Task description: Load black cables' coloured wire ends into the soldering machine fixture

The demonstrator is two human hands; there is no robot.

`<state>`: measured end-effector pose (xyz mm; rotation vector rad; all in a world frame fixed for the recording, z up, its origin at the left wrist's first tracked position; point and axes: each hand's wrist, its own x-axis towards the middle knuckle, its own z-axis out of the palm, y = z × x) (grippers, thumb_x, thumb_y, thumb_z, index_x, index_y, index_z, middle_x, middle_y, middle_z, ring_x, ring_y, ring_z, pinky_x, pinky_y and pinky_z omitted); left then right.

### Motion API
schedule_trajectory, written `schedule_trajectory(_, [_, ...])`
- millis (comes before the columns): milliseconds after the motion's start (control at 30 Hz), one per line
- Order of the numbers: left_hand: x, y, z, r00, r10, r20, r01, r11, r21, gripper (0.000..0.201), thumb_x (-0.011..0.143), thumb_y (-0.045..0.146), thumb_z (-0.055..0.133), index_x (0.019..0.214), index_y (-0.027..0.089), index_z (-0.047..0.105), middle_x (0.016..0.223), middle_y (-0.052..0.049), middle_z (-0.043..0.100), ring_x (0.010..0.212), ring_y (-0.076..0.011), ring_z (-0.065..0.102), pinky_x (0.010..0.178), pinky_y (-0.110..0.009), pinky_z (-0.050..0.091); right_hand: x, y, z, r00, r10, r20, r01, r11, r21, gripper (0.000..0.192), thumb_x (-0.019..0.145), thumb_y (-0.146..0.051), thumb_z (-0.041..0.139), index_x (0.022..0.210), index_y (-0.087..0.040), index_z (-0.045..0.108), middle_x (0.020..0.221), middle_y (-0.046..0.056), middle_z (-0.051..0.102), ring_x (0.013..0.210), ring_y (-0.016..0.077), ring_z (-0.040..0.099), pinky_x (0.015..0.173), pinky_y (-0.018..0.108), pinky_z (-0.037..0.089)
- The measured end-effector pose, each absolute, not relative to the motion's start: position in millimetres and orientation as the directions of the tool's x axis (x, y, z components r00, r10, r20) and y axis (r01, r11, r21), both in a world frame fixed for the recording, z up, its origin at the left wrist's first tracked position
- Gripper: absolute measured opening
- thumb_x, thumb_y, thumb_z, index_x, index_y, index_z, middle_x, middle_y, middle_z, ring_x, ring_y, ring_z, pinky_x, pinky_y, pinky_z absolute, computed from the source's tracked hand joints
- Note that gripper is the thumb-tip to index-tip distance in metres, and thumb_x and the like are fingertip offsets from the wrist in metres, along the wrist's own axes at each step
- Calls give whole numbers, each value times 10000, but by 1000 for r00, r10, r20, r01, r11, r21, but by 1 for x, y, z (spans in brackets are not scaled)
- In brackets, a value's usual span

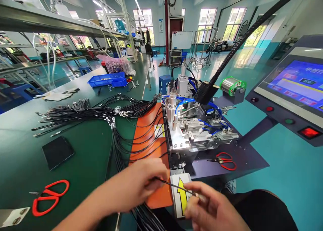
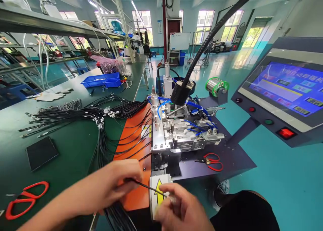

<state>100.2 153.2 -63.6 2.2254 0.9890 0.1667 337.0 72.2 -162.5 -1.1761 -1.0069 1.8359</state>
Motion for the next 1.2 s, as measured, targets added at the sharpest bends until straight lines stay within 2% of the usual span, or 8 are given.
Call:
schedule_trajectory(167, [151, 139, -117, 632, 767, 113, 524, -530, 667, 120, 963, 186, 487, 930, 198, 602, 896, -10, 555, 781, -122, 506, 661, -224, 372, 353, 92, -144, -163, 910, -380, -312, -413, -855, 491, 934, -585, 600, 1148, -144, 585, 857, 61, 628, 643, 108, 500, 549, 204, 365])
schedule_trajectory(267, [162, 137, -135, 613, 753, 240, 517, -612, 599, 151, 978, 220, 476, 890, 182, 593, 829, -15, 531, 714, -125, 478, 608, -240, 345, 359, 94, -143, -139, 933, -333, -356, -361, -862, 476, 967, -576, 550, 1149, -139, 595, 910, 73, 623, 676, 116, 508, 576, 217, 384])
schedule_trajectory(400, [163, 138, -150, 572, 740, 355, 552, -667, 501, 226, 992, 199, 427, 800, 166, 541, 770, -19, 501, 647, -127, 443, 567, -270, 306, 362, 92, -151, -3, 964, -267, -155, -264, -952, 495, 960, -594, 539, 1184, -158, 602, 971, 95, 649, 689, 145, 544, 571, 241, 425])
schedule_trajectory(600, [161, 134, -161, 512, 773, 375, 602, -635, 484, 209, 992, 215, 441, 809, 178, 534, 751, -14, 501, 652, -137, 472, 593, -279, 341, 357, 92, -169, 80, 986, -146, 229, -161, -960, 411, 924, -550, 616, 1176, -225, 639, 949, 52, 657, 816, 183, 600, 772, 266, 488])
schedule_trajectory(800, [162, 134, -160, 520, 754, 401, 609, -656, 445, 221, 987, 204, 443, 785, 178, 530, 742, -20, 500, 655, -143, 473, 576, -276, 342, 353, 108, -163, 20, 964, -265, 86, -266, -960, 463, 928, -592, 585, 1135, -181, 632, 866, 47, 647, 622, 142, 538, 506, 233, 415])
schedule_trajectory(900, [162, 135, -160, 525, 746, 410, 600, -666, 444, 225, 986, 203, 446, 779, 176, 530, 734, -20, 503, 650, -143, 471, 573, -277, 341, 353, 113, -160, -51, 960, -277, 44, -275, -961, 446, 934, -567, 596, 1119, -162, 625, 755, 16, 599, 572, 124, 482, 478, 230, 365])
schedule_trajectory(1067, [163, 136, -161, 520, 749, 411, 607, -663, 439, 221, 982, 200, 451, 776, 179, 528, 722, -15, 500, 648, -144, 469, 578, -285, 336, 358, 115, -160, -18, 971, -238, 142, -233, -962, 418, 947, -555, 580, 1140, -186, 624, 747, 10, 585, 618, 146, 508, 528, 251, 383])
schedule_trajectory(1200, [163, 136, -160, 522, 748, 409, 597, -663, 451, 230, 981, 203, 450, 765, 180, 528, 717, -14, 495, 638, -143, 458, 568, -293, 321, 361, 117, -153, -24, 998, -53, 284, -45, -958, 274, 972, -473, 571, 1039, -224, 663, 985, 33, 621, 906, 185, 581, 780, 275, 450])
